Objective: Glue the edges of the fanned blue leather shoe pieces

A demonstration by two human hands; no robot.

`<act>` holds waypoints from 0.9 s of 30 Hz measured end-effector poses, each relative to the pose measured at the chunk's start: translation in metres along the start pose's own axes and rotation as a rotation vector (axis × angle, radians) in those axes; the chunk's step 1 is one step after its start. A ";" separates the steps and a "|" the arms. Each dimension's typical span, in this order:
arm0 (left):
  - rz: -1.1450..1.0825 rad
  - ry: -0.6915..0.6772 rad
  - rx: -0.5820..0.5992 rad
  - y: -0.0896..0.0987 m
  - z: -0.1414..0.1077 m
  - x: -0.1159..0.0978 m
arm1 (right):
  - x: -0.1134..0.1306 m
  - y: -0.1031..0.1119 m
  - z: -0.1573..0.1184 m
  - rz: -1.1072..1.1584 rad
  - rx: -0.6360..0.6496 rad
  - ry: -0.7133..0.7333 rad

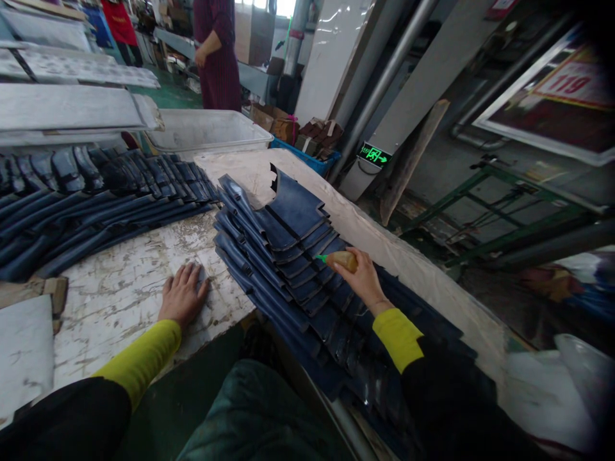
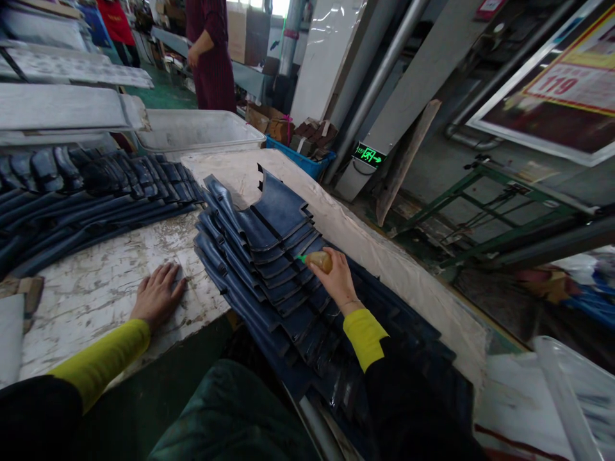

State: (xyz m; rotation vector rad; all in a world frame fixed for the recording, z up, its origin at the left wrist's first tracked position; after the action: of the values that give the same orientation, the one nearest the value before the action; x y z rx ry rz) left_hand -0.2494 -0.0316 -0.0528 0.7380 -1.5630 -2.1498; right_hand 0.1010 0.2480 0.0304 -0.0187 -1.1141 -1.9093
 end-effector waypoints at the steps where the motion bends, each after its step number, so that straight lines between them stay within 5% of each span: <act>1: 0.001 -0.002 -0.001 0.000 0.000 0.000 | 0.000 -0.001 -0.004 0.013 0.000 -0.022; 13: 0.002 -0.004 0.015 0.002 0.001 0.000 | -0.003 -0.002 -0.016 0.075 -0.023 -0.171; 27: 0.010 -0.002 0.015 0.001 0.002 0.000 | 0.016 -0.003 -0.023 0.077 0.044 -0.066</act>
State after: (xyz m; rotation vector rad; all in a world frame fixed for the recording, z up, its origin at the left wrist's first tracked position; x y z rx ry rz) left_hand -0.2505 -0.0309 -0.0512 0.7310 -1.5816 -2.1346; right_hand 0.0978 0.2214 0.0216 -0.0996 -1.1829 -1.8270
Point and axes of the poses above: each hand's wrist, its own z-axis towards the middle knuckle, its own y-axis out of the back of the hand, x = y × z, the point moved 1 cm from there along z, towards the middle knuckle, and after that the axes turned 8 degrees about -x, right-handed, at the moved point
